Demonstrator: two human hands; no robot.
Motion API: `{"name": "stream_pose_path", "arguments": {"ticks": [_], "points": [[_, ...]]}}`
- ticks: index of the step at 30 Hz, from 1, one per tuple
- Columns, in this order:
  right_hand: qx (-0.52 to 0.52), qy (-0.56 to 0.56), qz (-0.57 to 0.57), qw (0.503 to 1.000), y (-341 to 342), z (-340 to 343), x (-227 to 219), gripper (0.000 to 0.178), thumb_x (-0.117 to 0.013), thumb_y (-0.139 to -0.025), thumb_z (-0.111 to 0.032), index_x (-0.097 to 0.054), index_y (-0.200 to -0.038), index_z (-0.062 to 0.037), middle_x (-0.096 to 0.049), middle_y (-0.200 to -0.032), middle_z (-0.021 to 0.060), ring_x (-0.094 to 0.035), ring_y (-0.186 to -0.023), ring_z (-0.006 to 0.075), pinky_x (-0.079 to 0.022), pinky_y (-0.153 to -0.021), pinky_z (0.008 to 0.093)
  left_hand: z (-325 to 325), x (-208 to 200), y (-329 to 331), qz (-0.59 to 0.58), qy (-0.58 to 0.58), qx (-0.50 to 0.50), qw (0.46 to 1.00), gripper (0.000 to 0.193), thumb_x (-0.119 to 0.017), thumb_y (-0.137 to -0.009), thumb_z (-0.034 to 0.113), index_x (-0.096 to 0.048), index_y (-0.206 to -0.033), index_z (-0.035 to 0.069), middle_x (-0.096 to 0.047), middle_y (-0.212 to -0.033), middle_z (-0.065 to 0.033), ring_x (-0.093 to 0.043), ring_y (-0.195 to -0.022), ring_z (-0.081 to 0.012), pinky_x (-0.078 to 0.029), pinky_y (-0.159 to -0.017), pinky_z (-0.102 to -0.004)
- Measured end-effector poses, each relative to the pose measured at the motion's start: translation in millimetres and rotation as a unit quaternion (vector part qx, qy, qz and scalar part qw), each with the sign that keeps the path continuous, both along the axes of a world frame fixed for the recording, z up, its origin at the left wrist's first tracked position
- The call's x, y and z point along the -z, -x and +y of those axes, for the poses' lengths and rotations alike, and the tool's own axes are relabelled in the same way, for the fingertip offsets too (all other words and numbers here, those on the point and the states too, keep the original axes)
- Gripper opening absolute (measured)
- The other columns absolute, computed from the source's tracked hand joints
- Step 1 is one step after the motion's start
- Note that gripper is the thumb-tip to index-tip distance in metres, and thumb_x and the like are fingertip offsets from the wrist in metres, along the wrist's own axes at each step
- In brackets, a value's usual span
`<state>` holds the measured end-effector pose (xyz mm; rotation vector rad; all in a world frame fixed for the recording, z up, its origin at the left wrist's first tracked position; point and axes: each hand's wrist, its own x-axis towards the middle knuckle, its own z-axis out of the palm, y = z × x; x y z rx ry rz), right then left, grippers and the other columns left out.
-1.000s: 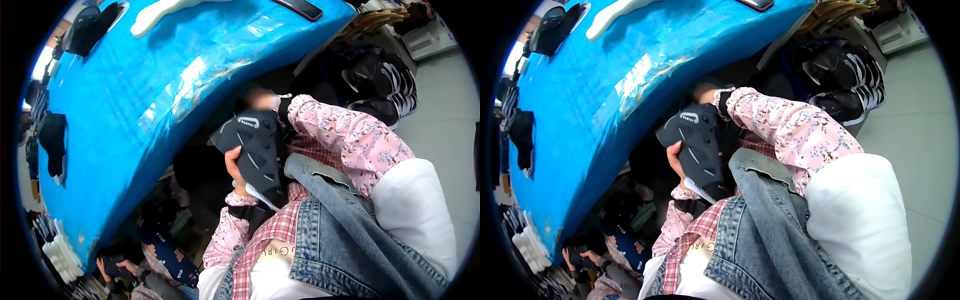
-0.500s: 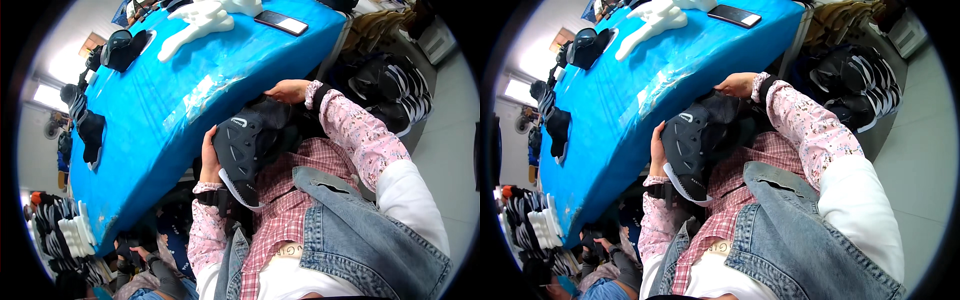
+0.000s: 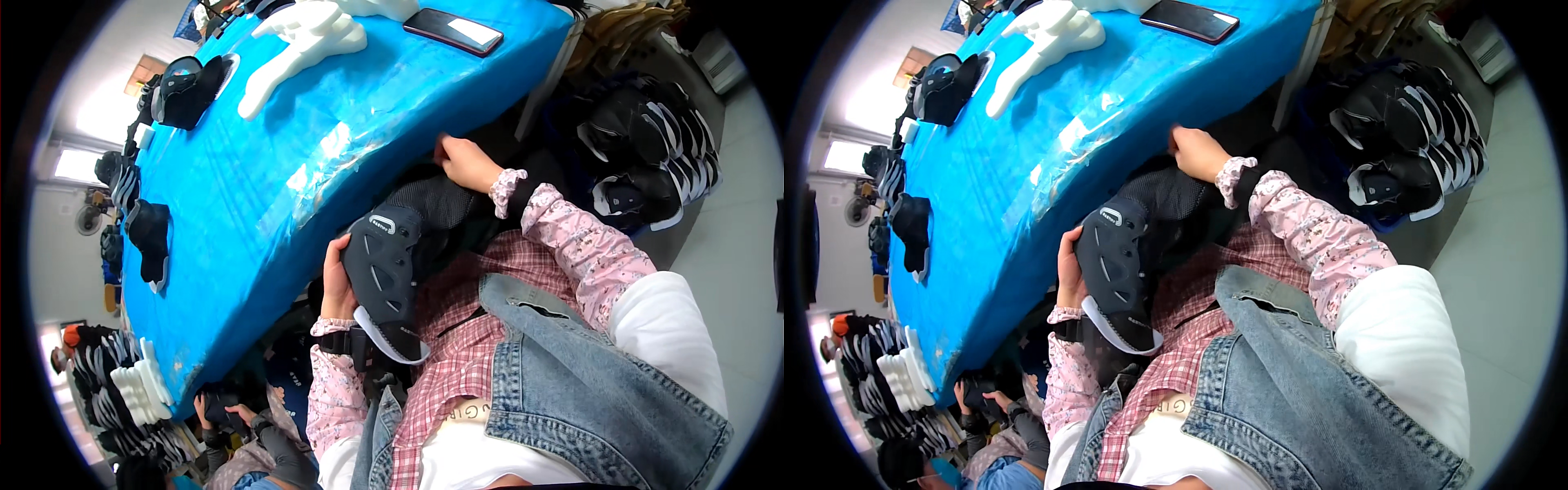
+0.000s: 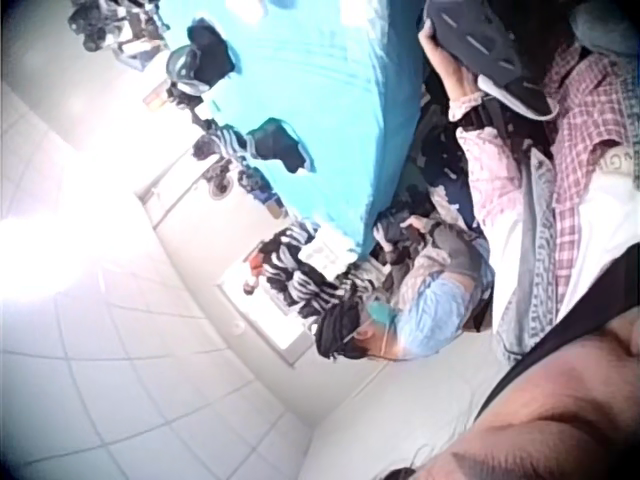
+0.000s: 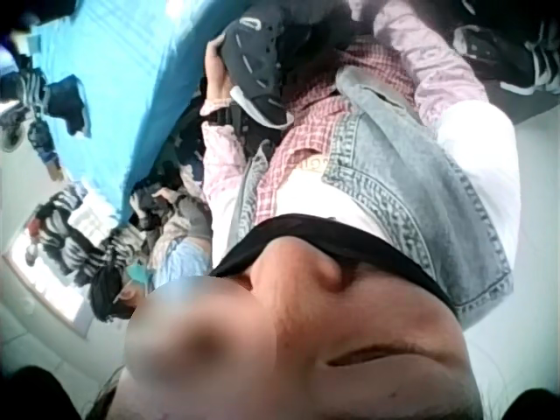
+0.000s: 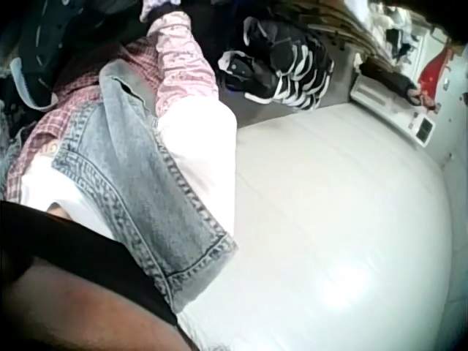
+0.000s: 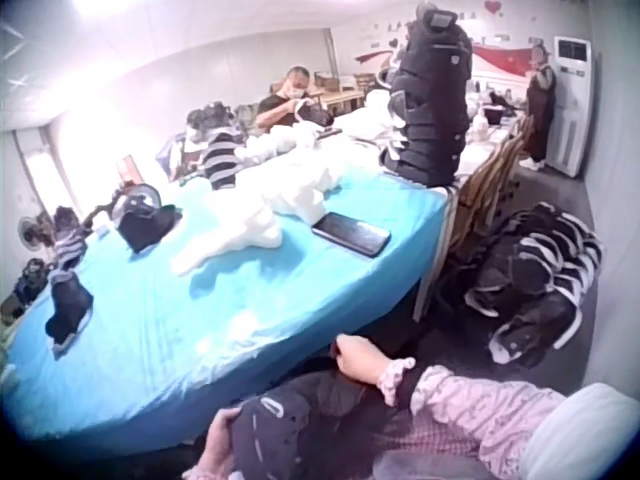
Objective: The person takes a footwear upper, picks up a white padding component, and inserts the padding into the interior of the shoe upper using their hands. They then press the padding into place and check the interior alignment by hand.
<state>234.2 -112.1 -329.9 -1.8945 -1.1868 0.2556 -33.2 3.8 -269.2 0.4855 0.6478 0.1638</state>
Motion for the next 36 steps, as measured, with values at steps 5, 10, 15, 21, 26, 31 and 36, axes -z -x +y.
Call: {"name": "stream_pose_path", "arguments": {"ticks": [5,10,15,21,26,31,36], "points": [[-0.017,0.207,0.487,0.849,-28.6,-5.5,-5.9,0.044,-0.055,-0.085,-0.043,-0.057,-0.073,-0.0013,-0.047,-0.055,0.0025,-0.042,-0.049,0.012,-0.035,-0.045,0.0319,-1.3,5.4,8.2,0.004,-0.008,-0.023,1.0,0.033,-0.044,-0.086,0.023,-0.058,-0.103,-0.002,-0.063,-0.101,-0.0149,-0.061,-0.091,-0.0265,-0.048,-0.085,-0.0371],[-0.107,0.157,0.131,0.973,-24.4,-23.4,-23.2,0.041,-0.066,-0.076,-0.04,-0.058,-0.074,-0.0001,-0.057,-0.06,0.0104,-0.057,-0.058,0.0211,-0.045,-0.054,0.0358,1.5,-0.9,3.6,0.009,-0.014,0.002,1.0,0.034,-0.045,-0.085,0.022,-0.057,-0.105,-0.003,-0.062,-0.103,-0.0149,-0.061,-0.092,-0.0252,-0.047,-0.085,-0.0355],[-0.047,0.133,-0.143,0.98,-3.4,-21.8,-36.9,0.035,-0.066,-0.074,-0.036,-0.059,-0.076,-0.0014,-0.061,-0.071,0.0171,-0.061,-0.072,0.0317,-0.048,-0.065,0.039,3.0,-0.8,5.1,-0.009,-0.016,0.016,1.0,0.035,-0.045,-0.086,0.022,-0.056,-0.106,-0.004,-0.062,-0.103,-0.0146,-0.06,-0.094,-0.0245,-0.047,-0.087,-0.0346],[0.038,0.308,0.448,0.839,-19.6,5.7,-18.2,0.052,-0.058,-0.083,-0.042,-0.058,-0.105,0.0048,-0.062,-0.1,0.0135,-0.059,-0.085,0.0204,-0.048,-0.071,0.032,-6.0,-10.0,-7.4,0.003,-0.005,0.001,1.0,0.045,-0.044,-0.087,0.037,-0.058,-0.106,-0.002,-0.063,-0.102,-0.0137,-0.061,-0.092,-0.0244,-0.048,-0.084,-0.0351],[-0.075,0.17,0.44,0.878,-1.7,25.8,-33.8,0.03,-0.064,-0.081,-0.027,-0.065,-0.093,0.0011,-0.062,-0.073,0.0056,-0.056,-0.058,0.0148,-0.045,-0.05,0.0275,-5.9,-17.2,3.3,0.007,-0.02,-0.013,1.0,0.04,-0.045,-0.085,0.033,-0.059,-0.099,-0.001,-0.064,-0.094,-0.0134,-0.063,-0.084,-0.0245,-0.05,-0.08,-0.0347],[-0.118,0.161,0.557,0.806,1.2,-9.9,-108.5,0.026,-0.061,-0.085,-0.029,-0.062,-0.09,-0.0028,-0.061,-0.078,-0.0011,-0.056,-0.063,0.0063,-0.044,-0.055,0.0198,-24.3,-50.6,26.0,-0.009,-0.065,-0.011,0.998,0.036,-0.045,-0.078,0.02,-0.058,-0.1,-0.007,-0.064,-0.096,-0.0158,-0.062,-0.088,-0.0261,-0.048,-0.083,-0.0359],[-0.21,0.064,0.489,0.844,3.4,-10.9,-186.7,0.026,-0.058,-0.088,-0.026,-0.059,-0.103,-0.0051,-0.06,-0.084,-0.0038,-0.054,-0.069,0.0025,-0.044,-0.061,0.0161,-48.9,-126.2,57.1,-0.022,-0.265,0.008,0.964,0.046,-0.057,-0.068,0.004,-0.051,-0.113,-0.005,-0.061,-0.103,-0.0118,-0.061,-0.09,-0.0215,-0.047,-0.083,-0.0317]]}}
